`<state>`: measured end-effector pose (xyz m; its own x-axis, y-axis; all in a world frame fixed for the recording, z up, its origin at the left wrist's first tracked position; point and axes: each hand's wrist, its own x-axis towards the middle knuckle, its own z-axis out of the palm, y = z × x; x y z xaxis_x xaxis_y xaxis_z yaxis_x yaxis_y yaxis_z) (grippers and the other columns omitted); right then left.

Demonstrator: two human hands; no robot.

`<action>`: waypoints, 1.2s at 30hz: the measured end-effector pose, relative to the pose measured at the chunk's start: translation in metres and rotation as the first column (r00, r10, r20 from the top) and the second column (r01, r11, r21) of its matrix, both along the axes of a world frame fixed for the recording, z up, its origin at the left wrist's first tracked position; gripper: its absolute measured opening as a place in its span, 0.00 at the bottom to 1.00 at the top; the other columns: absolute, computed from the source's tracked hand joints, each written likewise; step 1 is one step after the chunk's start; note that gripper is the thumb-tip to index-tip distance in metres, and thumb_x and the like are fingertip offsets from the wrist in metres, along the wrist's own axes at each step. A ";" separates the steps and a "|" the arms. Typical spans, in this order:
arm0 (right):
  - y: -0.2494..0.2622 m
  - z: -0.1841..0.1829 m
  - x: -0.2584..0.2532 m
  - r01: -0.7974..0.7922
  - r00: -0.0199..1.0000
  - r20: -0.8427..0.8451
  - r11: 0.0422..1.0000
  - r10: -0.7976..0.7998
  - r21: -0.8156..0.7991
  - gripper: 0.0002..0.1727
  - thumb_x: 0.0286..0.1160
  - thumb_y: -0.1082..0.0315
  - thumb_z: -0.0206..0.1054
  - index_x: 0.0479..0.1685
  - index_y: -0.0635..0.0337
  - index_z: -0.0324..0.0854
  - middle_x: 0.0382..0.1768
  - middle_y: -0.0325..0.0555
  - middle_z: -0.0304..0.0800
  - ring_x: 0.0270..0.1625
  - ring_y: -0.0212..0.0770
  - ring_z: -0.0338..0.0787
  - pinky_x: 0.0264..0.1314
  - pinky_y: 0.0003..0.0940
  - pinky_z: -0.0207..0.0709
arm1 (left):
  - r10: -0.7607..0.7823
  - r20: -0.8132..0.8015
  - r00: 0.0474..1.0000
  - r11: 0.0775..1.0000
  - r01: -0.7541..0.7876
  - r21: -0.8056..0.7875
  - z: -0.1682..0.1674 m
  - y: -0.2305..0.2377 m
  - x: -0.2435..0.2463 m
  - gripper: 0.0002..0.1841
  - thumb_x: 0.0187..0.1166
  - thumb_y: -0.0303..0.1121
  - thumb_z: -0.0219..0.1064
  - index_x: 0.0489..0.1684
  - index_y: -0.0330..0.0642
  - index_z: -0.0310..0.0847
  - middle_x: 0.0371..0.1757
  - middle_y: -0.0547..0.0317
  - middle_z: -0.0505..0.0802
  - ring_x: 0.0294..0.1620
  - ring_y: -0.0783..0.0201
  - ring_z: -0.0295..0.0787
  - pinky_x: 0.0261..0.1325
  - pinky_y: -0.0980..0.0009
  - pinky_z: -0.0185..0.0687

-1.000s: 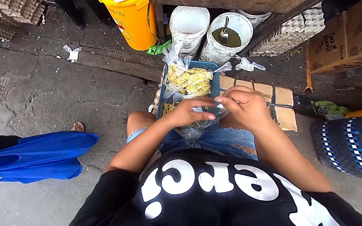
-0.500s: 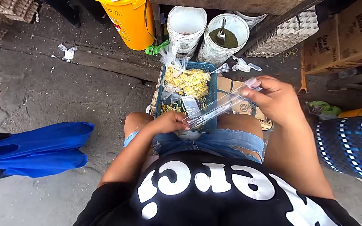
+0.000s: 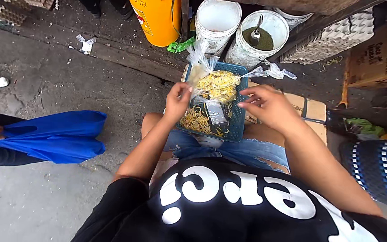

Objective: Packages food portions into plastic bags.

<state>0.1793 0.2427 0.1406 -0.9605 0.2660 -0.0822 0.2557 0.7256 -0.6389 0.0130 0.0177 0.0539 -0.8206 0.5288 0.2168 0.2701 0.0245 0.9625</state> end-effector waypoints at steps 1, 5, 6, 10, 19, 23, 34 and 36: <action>-0.003 -0.015 -0.009 -0.062 0.991 0.117 0.998 0.064 -0.024 0.21 0.75 0.65 0.76 0.65 0.61 0.84 0.64 0.62 0.84 0.55 0.58 0.91 0.58 0.59 0.85 | 0.047 0.092 0.995 0.996 -0.054 0.074 -0.009 -0.003 0.000 0.08 0.84 0.25 0.60 0.53 0.27 0.77 0.59 0.45 0.92 0.59 0.65 0.90 0.64 0.67 0.84; -0.027 -0.100 -0.053 -0.347 0.870 0.338 0.933 0.359 -0.098 0.20 0.71 0.69 0.78 0.64 0.61 0.87 0.63 0.63 0.87 0.66 0.64 0.87 0.71 0.66 0.76 | 0.143 0.229 0.963 0.962 -0.190 0.196 -0.021 -0.009 0.019 0.11 0.80 0.20 0.63 0.56 0.33 0.72 0.50 0.54 0.94 0.52 0.67 0.93 0.59 0.66 0.88; -0.038 -0.117 -0.063 -0.397 0.841 0.368 0.915 0.395 -0.075 0.19 0.72 0.70 0.77 0.63 0.59 0.89 0.64 0.61 0.88 0.69 0.64 0.85 0.73 0.67 0.74 | 0.145 0.230 0.962 0.962 -0.192 0.194 -0.019 -0.014 0.025 0.14 0.80 0.20 0.64 0.61 0.36 0.72 0.51 0.57 0.94 0.52 0.68 0.92 0.60 0.66 0.88; -0.085 -0.164 -0.093 -0.631 0.719 0.395 0.775 0.572 0.027 0.16 0.80 0.75 0.63 0.60 0.56 0.91 0.63 0.54 0.90 0.73 0.62 0.81 0.76 0.66 0.69 | 0.156 0.127 0.980 0.968 -0.177 0.177 -0.002 -0.040 0.027 0.17 0.80 0.23 0.68 0.66 0.39 0.76 0.53 0.62 0.92 0.51 0.72 0.90 0.58 0.71 0.86; -0.079 -0.178 -0.065 -0.725 0.636 0.415 0.688 0.650 0.034 0.17 0.83 0.72 0.61 0.66 0.61 0.85 0.66 0.61 0.87 0.78 0.65 0.76 0.84 0.65 0.57 | 0.164 0.123 0.979 0.972 -0.182 0.148 -0.004 -0.035 0.027 0.06 0.85 0.26 0.62 0.53 0.39 0.80 0.51 0.63 0.92 0.54 0.72 0.89 0.62 0.67 0.85; -0.052 -0.160 -0.030 -0.561 0.779 0.344 0.828 0.525 0.007 0.15 0.83 0.68 0.63 0.62 0.59 0.89 0.64 0.59 0.89 0.76 0.62 0.79 0.82 0.63 0.62 | 0.081 -0.026 0.996 0.982 -0.075 0.173 -0.029 -0.012 0.035 0.06 0.89 0.28 0.56 0.54 0.37 0.74 0.54 0.55 0.93 0.58 0.65 0.90 0.65 0.62 0.84; -0.029 -0.090 0.017 0.113 0.983 0.177 0.925 -0.050 -0.363 0.14 0.79 0.64 0.71 0.56 0.63 0.87 0.53 0.54 0.90 0.49 0.43 0.89 0.54 0.43 0.83 | -0.204 0.036 0.978 0.970 0.207 -0.129 -0.076 0.002 0.056 0.15 0.71 0.25 0.74 0.54 0.29 0.85 0.54 0.43 0.91 0.60 0.57 0.89 0.66 0.59 0.84; -0.027 -0.079 0.020 0.111 0.991 0.109 0.920 -0.075 -0.375 0.13 0.77 0.64 0.72 0.54 0.62 0.88 0.58 0.52 0.89 0.58 0.43 0.88 0.61 0.43 0.82 | -0.269 0.027 0.963 0.951 0.270 -0.151 -0.076 0.001 0.056 0.13 0.75 0.26 0.72 0.55 0.29 0.87 0.59 0.41 0.91 0.66 0.52 0.86 0.72 0.56 0.81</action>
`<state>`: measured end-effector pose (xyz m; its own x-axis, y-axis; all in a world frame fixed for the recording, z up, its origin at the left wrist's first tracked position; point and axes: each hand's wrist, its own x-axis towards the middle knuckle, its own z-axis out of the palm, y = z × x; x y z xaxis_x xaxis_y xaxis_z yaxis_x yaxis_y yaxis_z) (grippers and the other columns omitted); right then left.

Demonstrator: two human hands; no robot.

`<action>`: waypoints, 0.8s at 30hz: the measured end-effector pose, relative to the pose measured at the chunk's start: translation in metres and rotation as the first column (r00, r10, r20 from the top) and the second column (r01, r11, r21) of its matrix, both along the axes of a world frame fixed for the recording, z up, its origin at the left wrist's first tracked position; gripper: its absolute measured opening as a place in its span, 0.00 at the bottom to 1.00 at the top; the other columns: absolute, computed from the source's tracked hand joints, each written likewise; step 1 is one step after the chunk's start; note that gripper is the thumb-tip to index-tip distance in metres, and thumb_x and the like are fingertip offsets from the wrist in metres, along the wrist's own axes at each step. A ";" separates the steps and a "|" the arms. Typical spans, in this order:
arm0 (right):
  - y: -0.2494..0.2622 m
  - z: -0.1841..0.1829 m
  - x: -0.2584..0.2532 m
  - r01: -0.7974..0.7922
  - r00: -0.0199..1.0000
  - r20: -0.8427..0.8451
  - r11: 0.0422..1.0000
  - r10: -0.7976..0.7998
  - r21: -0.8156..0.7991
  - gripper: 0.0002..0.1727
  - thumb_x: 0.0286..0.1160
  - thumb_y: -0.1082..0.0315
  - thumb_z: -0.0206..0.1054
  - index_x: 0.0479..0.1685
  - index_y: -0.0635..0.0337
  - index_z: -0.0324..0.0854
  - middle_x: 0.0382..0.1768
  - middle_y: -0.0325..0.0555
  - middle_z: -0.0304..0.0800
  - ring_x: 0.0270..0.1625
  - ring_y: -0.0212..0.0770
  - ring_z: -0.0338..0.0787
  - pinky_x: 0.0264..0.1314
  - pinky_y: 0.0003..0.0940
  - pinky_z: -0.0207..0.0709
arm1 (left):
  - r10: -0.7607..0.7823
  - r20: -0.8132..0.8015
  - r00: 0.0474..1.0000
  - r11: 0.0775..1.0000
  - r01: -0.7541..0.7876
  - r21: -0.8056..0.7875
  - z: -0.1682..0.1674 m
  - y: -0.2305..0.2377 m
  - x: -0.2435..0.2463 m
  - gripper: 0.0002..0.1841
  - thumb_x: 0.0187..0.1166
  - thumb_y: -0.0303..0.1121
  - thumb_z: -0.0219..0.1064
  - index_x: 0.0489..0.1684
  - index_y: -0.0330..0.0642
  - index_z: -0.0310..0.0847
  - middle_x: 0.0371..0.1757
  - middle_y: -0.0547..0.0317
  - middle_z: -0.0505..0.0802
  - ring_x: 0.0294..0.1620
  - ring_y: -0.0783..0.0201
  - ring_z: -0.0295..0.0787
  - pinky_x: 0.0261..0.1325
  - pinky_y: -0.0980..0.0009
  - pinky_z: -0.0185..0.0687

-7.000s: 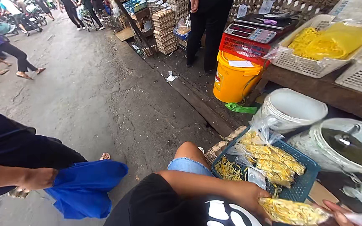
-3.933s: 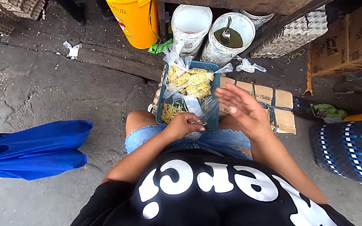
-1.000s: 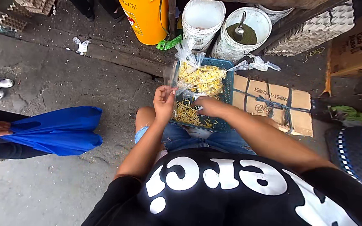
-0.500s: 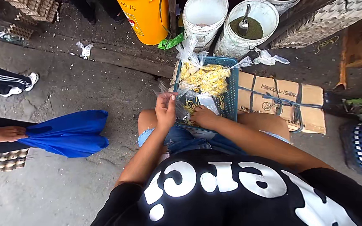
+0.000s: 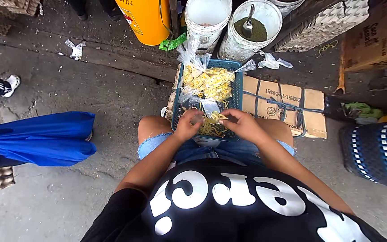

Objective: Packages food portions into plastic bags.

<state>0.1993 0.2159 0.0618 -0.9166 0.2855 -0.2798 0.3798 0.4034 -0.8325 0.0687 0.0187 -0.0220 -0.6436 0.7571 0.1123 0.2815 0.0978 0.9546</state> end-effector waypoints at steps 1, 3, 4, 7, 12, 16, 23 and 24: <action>0.002 0.004 0.002 -0.001 0.999 -0.048 1.000 0.001 0.001 0.13 0.76 0.65 0.72 0.54 0.63 0.88 0.63 0.51 0.89 0.66 0.43 0.86 0.69 0.45 0.79 | -0.035 0.012 0.999 0.999 0.035 0.000 0.001 -0.001 0.001 0.13 0.78 0.25 0.68 0.55 0.29 0.88 0.61 0.40 0.91 0.69 0.52 0.86 0.74 0.55 0.79; 0.005 0.011 0.003 0.007 0.994 -0.111 1.000 -0.007 0.006 0.12 0.74 0.66 0.71 0.52 0.61 0.86 0.63 0.47 0.89 0.68 0.38 0.86 0.72 0.42 0.79 | -0.092 0.090 0.992 0.996 0.092 -0.004 0.005 0.000 0.005 0.13 0.81 0.23 0.61 0.54 0.28 0.90 0.55 0.44 0.95 0.62 0.59 0.91 0.71 0.60 0.83; 0.005 0.015 0.004 0.021 0.992 -0.121 1.000 -0.021 -0.001 0.12 0.74 0.67 0.71 0.52 0.61 0.85 0.56 0.45 0.90 0.61 0.35 0.87 0.67 0.39 0.80 | -0.111 0.147 0.983 0.994 0.113 -0.007 0.008 0.000 0.007 0.13 0.83 0.24 0.59 0.53 0.28 0.90 0.48 0.49 0.97 0.53 0.66 0.94 0.64 0.65 0.86; 0.003 0.020 0.006 0.054 0.989 -0.138 0.999 -0.054 -0.003 0.12 0.75 0.66 0.70 0.53 0.60 0.83 0.48 0.42 0.91 0.53 0.30 0.89 0.60 0.34 0.83 | -0.165 0.226 0.960 0.984 0.176 -0.030 0.014 0.003 0.012 0.13 0.84 0.31 0.63 0.49 0.28 0.89 0.39 0.55 0.94 0.37 0.76 0.88 0.50 0.75 0.84; -0.002 0.025 0.013 0.080 0.977 -0.206 0.991 -0.057 0.106 0.16 0.82 0.63 0.65 0.61 0.61 0.85 0.55 0.47 0.92 0.57 0.32 0.90 0.64 0.33 0.84 | -0.232 0.166 0.958 0.966 0.247 -0.076 0.007 0.001 0.007 0.20 0.87 0.39 0.60 0.50 0.27 0.88 0.43 0.50 0.94 0.40 0.72 0.88 0.53 0.70 0.84; -0.003 0.037 0.016 0.052 0.975 -0.221 0.988 -0.019 0.143 0.15 0.82 0.63 0.66 0.60 0.58 0.88 0.54 0.45 0.91 0.50 0.30 0.90 0.56 0.28 0.85 | -0.252 0.163 0.954 0.962 0.265 -0.063 0.010 0.001 0.008 0.20 0.83 0.39 0.66 0.57 0.27 0.86 0.50 0.46 0.95 0.51 0.66 0.91 0.63 0.66 0.84; -0.004 0.032 0.015 -0.104 0.992 -0.041 0.951 0.121 0.292 0.12 0.83 0.67 0.65 0.57 0.61 0.89 0.58 0.55 0.89 0.47 0.43 0.91 0.53 0.41 0.87 | -0.051 0.221 0.974 0.995 0.068 -0.073 0.018 0.001 0.005 0.10 0.78 0.26 0.70 0.50 0.28 0.81 0.45 0.49 0.90 0.43 0.66 0.88 0.53 0.66 0.86; -0.005 0.030 0.015 -0.104 0.993 -0.028 0.948 0.118 0.299 0.13 0.83 0.67 0.65 0.57 0.61 0.89 0.57 0.55 0.90 0.46 0.43 0.92 0.53 0.40 0.87 | -0.035 0.220 0.975 0.997 0.050 -0.065 0.021 -0.001 0.001 0.08 0.78 0.26 0.71 0.46 0.29 0.84 0.42 0.52 0.91 0.41 0.70 0.87 0.52 0.69 0.84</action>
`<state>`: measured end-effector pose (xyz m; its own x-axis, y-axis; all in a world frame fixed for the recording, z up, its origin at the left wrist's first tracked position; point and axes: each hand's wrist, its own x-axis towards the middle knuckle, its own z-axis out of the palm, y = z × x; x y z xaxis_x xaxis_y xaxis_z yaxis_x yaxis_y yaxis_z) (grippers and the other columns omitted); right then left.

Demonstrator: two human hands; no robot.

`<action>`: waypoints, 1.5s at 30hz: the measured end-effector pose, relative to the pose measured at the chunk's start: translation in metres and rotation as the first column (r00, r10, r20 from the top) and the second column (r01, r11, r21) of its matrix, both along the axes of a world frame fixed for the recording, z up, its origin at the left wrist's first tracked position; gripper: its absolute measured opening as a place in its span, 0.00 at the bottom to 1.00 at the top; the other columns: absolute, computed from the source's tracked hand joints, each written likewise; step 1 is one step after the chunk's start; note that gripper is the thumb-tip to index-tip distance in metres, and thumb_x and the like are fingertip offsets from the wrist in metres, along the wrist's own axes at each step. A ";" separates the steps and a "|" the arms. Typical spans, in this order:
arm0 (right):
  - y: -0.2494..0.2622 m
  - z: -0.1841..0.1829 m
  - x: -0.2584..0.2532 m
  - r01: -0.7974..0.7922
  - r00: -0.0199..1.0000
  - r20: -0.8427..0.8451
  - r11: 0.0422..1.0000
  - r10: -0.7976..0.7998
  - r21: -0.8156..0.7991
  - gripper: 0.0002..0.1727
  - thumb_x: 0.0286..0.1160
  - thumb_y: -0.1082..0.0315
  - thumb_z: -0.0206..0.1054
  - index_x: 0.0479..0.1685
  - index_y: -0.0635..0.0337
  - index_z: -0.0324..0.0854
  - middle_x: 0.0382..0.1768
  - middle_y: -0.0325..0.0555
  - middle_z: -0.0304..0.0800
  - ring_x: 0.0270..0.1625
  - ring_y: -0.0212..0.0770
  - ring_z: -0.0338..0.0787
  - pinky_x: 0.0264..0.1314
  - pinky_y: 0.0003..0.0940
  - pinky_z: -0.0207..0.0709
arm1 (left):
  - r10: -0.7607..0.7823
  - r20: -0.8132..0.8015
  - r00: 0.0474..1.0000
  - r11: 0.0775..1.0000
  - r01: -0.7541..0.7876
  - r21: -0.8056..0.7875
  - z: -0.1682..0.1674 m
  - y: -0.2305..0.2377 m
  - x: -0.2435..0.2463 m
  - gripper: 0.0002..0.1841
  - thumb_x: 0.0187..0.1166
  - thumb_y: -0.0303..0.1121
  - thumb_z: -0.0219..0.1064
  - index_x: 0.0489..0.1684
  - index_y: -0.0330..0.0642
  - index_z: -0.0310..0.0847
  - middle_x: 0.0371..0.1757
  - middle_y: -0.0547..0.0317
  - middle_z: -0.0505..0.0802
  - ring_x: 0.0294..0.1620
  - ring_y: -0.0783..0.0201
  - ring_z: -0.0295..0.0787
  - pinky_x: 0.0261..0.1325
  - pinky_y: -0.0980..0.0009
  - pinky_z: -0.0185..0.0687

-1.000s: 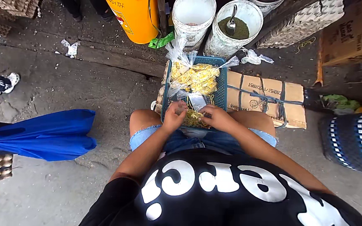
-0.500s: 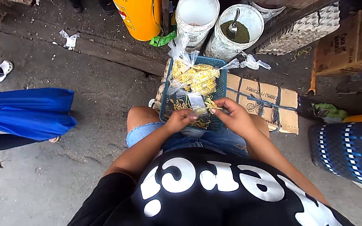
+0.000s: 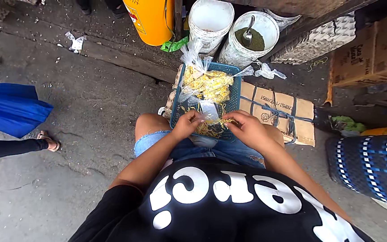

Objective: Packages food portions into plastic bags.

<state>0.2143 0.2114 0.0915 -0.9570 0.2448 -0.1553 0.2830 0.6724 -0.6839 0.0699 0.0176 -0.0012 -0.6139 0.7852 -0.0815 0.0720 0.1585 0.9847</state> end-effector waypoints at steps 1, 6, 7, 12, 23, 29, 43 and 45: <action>-0.001 -0.002 0.000 0.002 1.000 0.013 1.000 -0.002 0.005 0.13 0.83 0.66 0.65 0.57 0.61 0.89 0.57 0.56 0.90 0.46 0.44 0.92 0.54 0.41 0.87 | 0.013 0.002 1.000 1.000 -0.013 0.025 0.003 -0.002 -0.003 0.07 0.77 0.25 0.72 0.44 0.30 0.87 0.40 0.55 0.92 0.40 0.73 0.87 0.51 0.72 0.85; 0.002 0.006 -0.009 -0.117 0.986 0.105 0.989 0.126 -0.091 0.25 0.80 0.56 0.71 0.70 0.61 0.83 0.72 0.58 0.83 0.68 0.55 0.87 0.70 0.53 0.81 | -0.037 0.100 0.994 0.994 0.026 0.108 0.024 -0.005 -0.012 0.05 0.73 0.23 0.74 0.41 0.32 0.90 0.42 0.59 0.96 0.43 0.77 0.90 0.54 0.73 0.87; 0.002 0.011 -0.012 -0.112 0.992 0.046 0.987 0.119 -0.117 0.25 0.78 0.54 0.72 0.68 0.61 0.84 0.71 0.57 0.84 0.67 0.54 0.87 0.69 0.53 0.81 | -0.062 0.117 0.991 0.992 0.047 0.121 0.029 -0.004 -0.011 0.04 0.72 0.23 0.76 0.40 0.33 0.91 0.40 0.60 0.96 0.43 0.77 0.91 0.54 0.73 0.87; -0.014 0.026 -0.031 -0.049 0.983 -0.180 0.988 0.021 -0.149 0.17 0.67 0.57 0.81 0.40 0.61 0.88 0.52 0.51 0.90 0.56 0.46 0.88 0.60 0.49 0.82 | -0.121 0.158 0.980 0.981 0.093 0.172 0.046 0.011 0.007 0.06 0.67 0.23 0.78 0.37 0.34 0.89 0.36 0.65 0.94 0.39 0.78 0.89 0.50 0.74 0.87; -0.017 0.011 -0.026 0.014 0.944 -0.321 0.981 -0.077 -0.194 0.06 0.72 0.67 0.75 0.36 0.60 0.91 0.50 0.47 0.91 0.56 0.38 0.89 0.61 0.38 0.84 | 0.222 0.185 0.957 0.881 -0.278 0.382 0.034 -0.002 0.021 0.06 0.71 0.19 0.71 0.33 0.41 0.90 0.42 0.65 0.95 0.46 0.73 0.92 0.53 0.70 0.90; -0.018 0.005 -0.023 0.055 0.964 -0.229 0.942 -0.137 -0.331 0.08 0.71 0.64 0.78 0.34 0.59 0.91 0.52 0.46 0.88 0.57 0.34 0.85 0.59 0.31 0.80 | 0.081 0.113 0.990 0.931 -0.115 0.346 0.035 -0.003 0.012 0.25 0.68 0.34 0.79 0.64 0.38 0.79 0.56 0.63 0.91 0.58 0.71 0.87 0.65 0.66 0.84; -0.008 0.030 -0.009 -0.194 0.905 -0.355 0.970 0.234 0.144 0.17 0.69 0.53 0.78 0.50 0.55 0.91 0.70 0.51 0.84 0.70 0.49 0.84 0.69 0.50 0.81 | 0.016 -0.249 0.968 0.996 -0.037 -0.080 0.000 0.000 0.007 0.08 0.76 0.28 0.72 0.43 0.30 0.92 0.53 0.42 0.94 0.64 0.51 0.88 0.72 0.55 0.79; -0.012 0.028 -0.013 -0.254 0.919 -0.240 0.935 0.313 0.247 0.16 0.73 0.53 0.75 0.52 0.52 0.92 0.71 0.53 0.83 0.73 0.56 0.82 0.72 0.57 0.77 | -0.011 -0.298 0.955 0.997 -0.011 -0.074 0.000 0.000 0.008 0.08 0.76 0.26 0.71 0.43 0.30 0.92 0.53 0.42 0.94 0.65 0.49 0.88 0.72 0.53 0.79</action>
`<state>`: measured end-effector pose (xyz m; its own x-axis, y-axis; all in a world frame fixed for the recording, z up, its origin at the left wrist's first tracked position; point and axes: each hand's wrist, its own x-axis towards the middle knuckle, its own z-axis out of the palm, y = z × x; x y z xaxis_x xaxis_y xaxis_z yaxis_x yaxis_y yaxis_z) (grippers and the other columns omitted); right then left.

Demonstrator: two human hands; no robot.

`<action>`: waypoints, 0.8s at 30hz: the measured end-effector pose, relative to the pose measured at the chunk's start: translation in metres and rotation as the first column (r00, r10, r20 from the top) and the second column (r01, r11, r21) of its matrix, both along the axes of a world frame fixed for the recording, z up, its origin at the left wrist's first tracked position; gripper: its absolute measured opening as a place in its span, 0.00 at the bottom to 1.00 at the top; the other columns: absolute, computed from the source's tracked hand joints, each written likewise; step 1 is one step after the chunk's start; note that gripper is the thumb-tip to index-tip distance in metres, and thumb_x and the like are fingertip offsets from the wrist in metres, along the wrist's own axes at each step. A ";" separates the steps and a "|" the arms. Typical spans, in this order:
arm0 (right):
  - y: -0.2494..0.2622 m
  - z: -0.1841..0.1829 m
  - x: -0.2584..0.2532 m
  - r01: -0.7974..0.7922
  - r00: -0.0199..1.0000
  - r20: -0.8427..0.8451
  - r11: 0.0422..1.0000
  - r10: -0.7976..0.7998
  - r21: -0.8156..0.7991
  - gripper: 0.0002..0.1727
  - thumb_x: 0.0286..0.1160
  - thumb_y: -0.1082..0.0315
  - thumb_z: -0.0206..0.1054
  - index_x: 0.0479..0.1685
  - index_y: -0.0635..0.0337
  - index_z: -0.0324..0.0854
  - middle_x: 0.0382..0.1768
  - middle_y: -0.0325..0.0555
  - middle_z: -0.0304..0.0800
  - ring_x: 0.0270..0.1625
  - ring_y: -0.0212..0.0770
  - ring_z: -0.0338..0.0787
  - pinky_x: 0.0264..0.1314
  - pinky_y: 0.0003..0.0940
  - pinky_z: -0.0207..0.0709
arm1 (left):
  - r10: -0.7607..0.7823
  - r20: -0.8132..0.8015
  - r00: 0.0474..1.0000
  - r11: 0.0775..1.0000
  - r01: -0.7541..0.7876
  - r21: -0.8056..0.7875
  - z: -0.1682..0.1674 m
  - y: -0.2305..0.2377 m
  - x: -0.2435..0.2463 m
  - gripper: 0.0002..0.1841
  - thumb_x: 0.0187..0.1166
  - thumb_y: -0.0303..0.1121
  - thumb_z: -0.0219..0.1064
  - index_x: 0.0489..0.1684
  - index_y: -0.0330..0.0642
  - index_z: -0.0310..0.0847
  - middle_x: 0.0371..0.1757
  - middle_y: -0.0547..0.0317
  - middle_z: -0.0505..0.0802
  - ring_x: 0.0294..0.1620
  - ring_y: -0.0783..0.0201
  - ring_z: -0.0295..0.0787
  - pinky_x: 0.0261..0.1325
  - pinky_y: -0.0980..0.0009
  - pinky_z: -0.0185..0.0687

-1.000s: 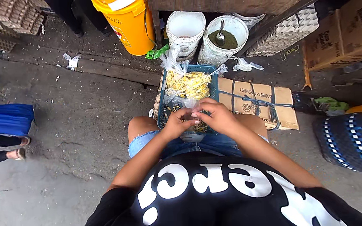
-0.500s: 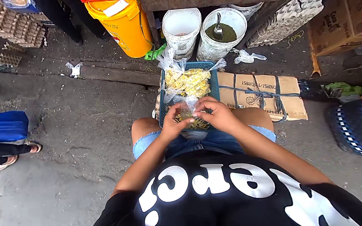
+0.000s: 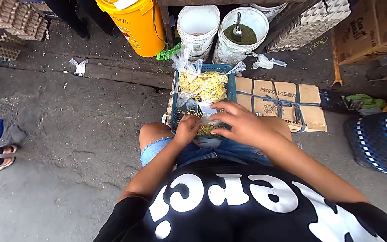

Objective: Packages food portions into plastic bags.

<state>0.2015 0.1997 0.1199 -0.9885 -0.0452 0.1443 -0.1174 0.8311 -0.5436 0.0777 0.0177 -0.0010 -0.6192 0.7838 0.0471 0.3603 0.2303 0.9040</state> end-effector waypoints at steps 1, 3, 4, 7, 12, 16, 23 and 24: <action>-0.002 -0.003 -0.002 -0.023 0.998 0.066 0.999 0.021 0.027 0.14 0.76 0.55 0.73 0.52 0.51 0.93 0.71 0.53 0.84 0.75 0.58 0.81 0.74 0.60 0.74 | -0.018 -0.029 0.999 1.000 0.018 0.005 0.000 0.000 0.001 0.08 0.76 0.26 0.70 0.44 0.30 0.93 0.54 0.42 0.94 0.65 0.49 0.88 0.73 0.52 0.79; -0.003 -0.009 -0.007 -0.039 0.993 0.113 0.999 0.037 0.013 0.12 0.82 0.59 0.67 0.47 0.53 0.95 0.64 0.49 0.91 0.72 0.54 0.85 0.76 0.59 0.73 | -0.089 -0.094 0.992 0.996 0.090 0.005 0.001 0.000 0.001 0.09 0.77 0.29 0.71 0.44 0.32 0.94 0.56 0.44 0.95 0.69 0.47 0.86 0.77 0.49 0.75; -0.002 -0.008 -0.008 -0.021 0.996 0.089 1.000 0.022 -0.010 0.13 0.83 0.60 0.65 0.45 0.54 0.95 0.58 0.46 0.94 0.69 0.51 0.88 0.75 0.57 0.74 | -0.140 -0.141 0.980 0.990 0.140 -0.013 0.001 -0.001 -0.001 0.10 0.78 0.31 0.71 0.45 0.33 0.94 0.59 0.46 0.95 0.73 0.46 0.84 0.79 0.47 0.72; 0.016 0.005 -0.009 0.106 0.994 -0.031 0.992 -0.109 -0.072 0.14 0.82 0.62 0.64 0.41 0.58 0.94 0.51 0.48 0.95 0.61 0.50 0.91 0.69 0.56 0.80 | -0.300 -0.165 0.940 0.943 0.266 -0.200 0.002 -0.009 -0.008 0.15 0.83 0.40 0.67 0.44 0.37 0.96 0.70 0.49 0.91 0.84 0.44 0.73 0.86 0.43 0.60; 0.042 0.023 0.002 0.272 0.955 -0.101 0.960 -0.278 -0.066 0.17 0.80 0.57 0.67 0.37 0.61 0.95 0.49 0.56 0.94 0.55 0.52 0.92 0.59 0.51 0.83 | -0.305 -0.090 0.948 0.910 0.263 -0.320 0.005 -0.018 -0.025 0.16 0.85 0.41 0.66 0.48 0.38 0.96 0.76 0.48 0.86 0.87 0.43 0.68 0.87 0.42 0.58; 0.022 0.016 0.003 0.266 0.955 -0.121 0.962 -0.272 -0.064 0.15 0.77 0.59 0.70 0.33 0.61 0.95 0.44 0.53 0.94 0.53 0.51 0.92 0.58 0.52 0.84 | -0.219 -0.120 0.968 0.953 0.186 -0.238 0.007 -0.012 -0.025 0.20 0.75 0.43 0.77 0.59 0.40 0.92 0.76 0.43 0.84 0.83 0.44 0.73 0.85 0.43 0.64; -0.009 -0.040 -0.012 0.273 0.938 -0.125 0.912 -0.323 -0.306 0.20 0.84 0.60 0.62 0.63 0.65 0.86 0.61 0.56 0.88 0.60 0.47 0.90 0.65 0.46 0.85 | 0.013 -0.088 0.996 0.999 -0.010 0.036 0.011 0.002 -0.013 0.08 0.77 0.27 0.72 0.43 0.31 0.93 0.60 0.43 0.92 0.71 0.48 0.84 0.78 0.51 0.74; -0.001 -0.049 -0.018 0.349 0.915 -0.085 0.880 -0.394 -0.321 0.19 0.86 0.64 0.60 0.65 0.67 0.83 0.61 0.59 0.87 0.57 0.47 0.90 0.62 0.45 0.86 | 0.048 -0.024 0.999 0.999 -0.047 0.021 0.006 -0.001 -0.014 0.08 0.78 0.28 0.72 0.45 0.31 0.93 0.61 0.43 0.92 0.70 0.50 0.84 0.78 0.53 0.74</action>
<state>0.1839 0.1982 0.0713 -0.8914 0.3880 0.2344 0.0735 0.6339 -0.7699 0.0640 0.0162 0.0047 -0.6543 0.7522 0.0779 0.3711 0.2295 0.8998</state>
